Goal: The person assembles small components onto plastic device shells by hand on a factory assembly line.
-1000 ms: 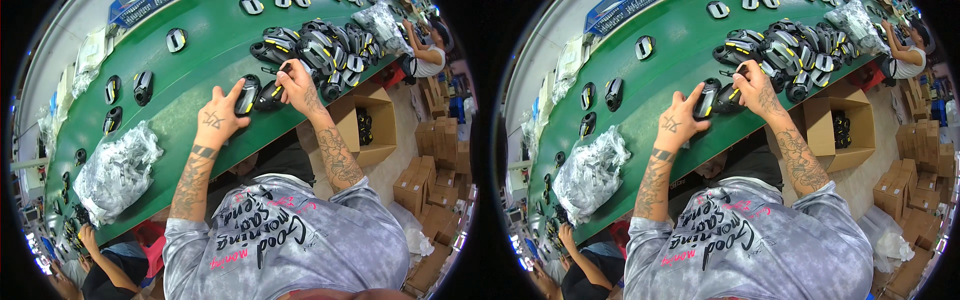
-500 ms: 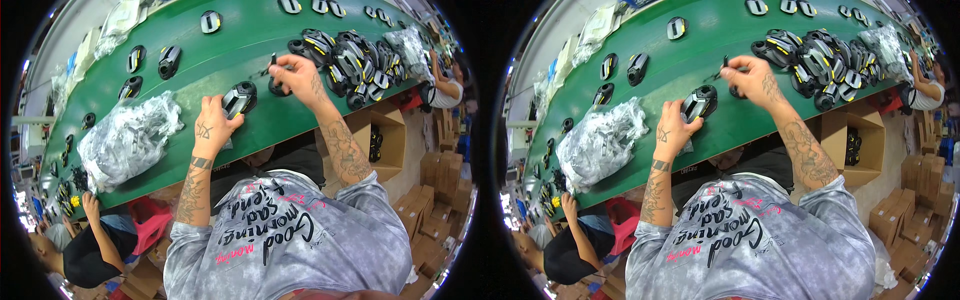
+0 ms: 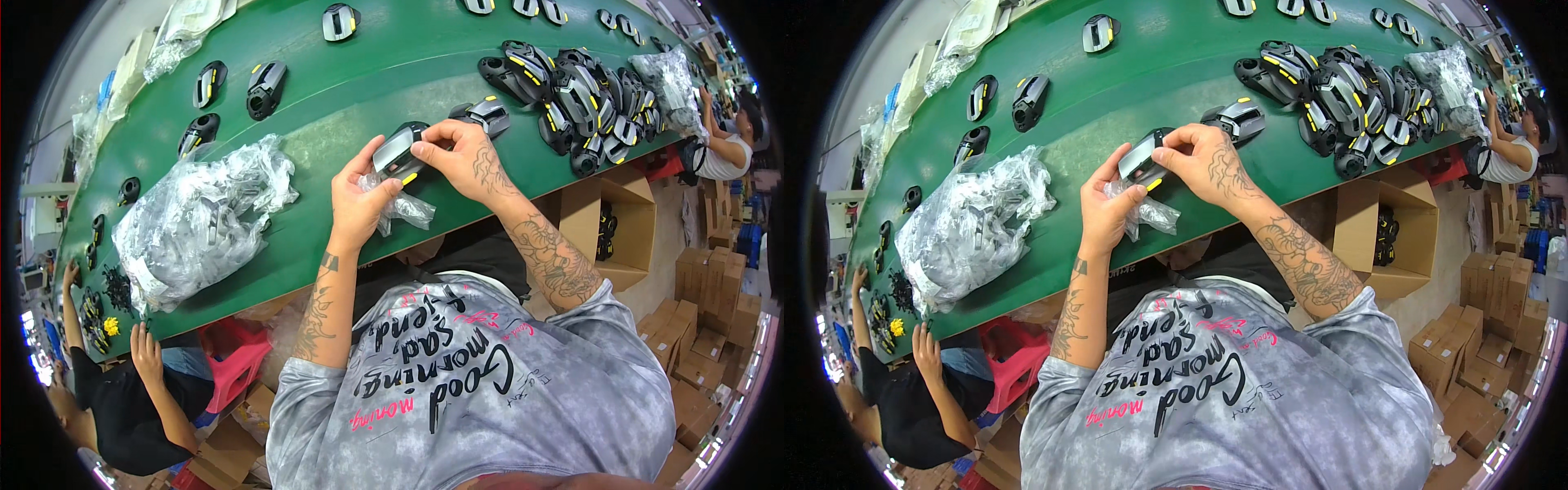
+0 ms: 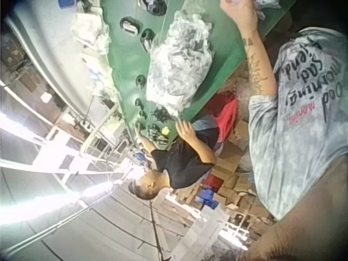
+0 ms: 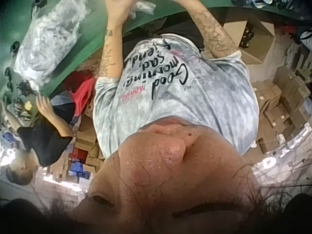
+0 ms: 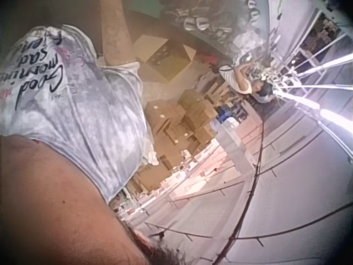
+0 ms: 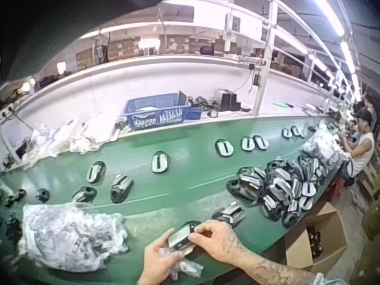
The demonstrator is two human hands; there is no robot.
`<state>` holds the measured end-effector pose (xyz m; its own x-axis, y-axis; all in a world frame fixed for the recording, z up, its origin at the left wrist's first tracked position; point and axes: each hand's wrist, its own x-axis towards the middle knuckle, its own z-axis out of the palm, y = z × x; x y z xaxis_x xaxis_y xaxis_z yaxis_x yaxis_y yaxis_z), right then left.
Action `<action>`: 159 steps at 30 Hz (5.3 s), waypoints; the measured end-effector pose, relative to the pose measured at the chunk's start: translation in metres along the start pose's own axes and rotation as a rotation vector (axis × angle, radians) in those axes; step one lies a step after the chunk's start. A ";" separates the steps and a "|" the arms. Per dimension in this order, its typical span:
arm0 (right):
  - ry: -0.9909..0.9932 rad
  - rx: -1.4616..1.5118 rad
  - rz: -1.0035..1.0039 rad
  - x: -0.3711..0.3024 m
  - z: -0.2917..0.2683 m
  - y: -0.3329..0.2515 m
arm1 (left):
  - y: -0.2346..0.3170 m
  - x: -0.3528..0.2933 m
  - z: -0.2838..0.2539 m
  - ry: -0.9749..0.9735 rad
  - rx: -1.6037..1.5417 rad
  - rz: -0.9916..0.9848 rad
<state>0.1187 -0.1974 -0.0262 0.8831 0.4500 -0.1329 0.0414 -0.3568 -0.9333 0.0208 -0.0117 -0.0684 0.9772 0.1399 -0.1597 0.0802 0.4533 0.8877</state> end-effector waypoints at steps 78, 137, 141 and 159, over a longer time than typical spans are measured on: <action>0.151 -0.296 -0.414 -0.041 -0.043 -0.082 | 0.081 -0.036 0.070 -0.066 0.486 0.245; 0.045 0.406 -0.159 -0.034 -0.017 -0.056 | 0.060 -0.037 0.074 0.133 0.623 0.429; 0.046 0.389 -0.176 -0.030 -0.017 -0.050 | 0.069 -0.037 0.072 0.101 0.587 0.393; -0.109 0.640 0.066 -0.010 -0.014 -0.037 | 0.070 -0.040 0.059 0.063 0.806 0.436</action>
<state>0.1151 -0.2004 0.0145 0.8203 0.5365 -0.1981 -0.3274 0.1565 -0.9318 -0.0015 -0.0371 0.0256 0.9427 0.2125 0.2573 -0.1569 -0.3982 0.9038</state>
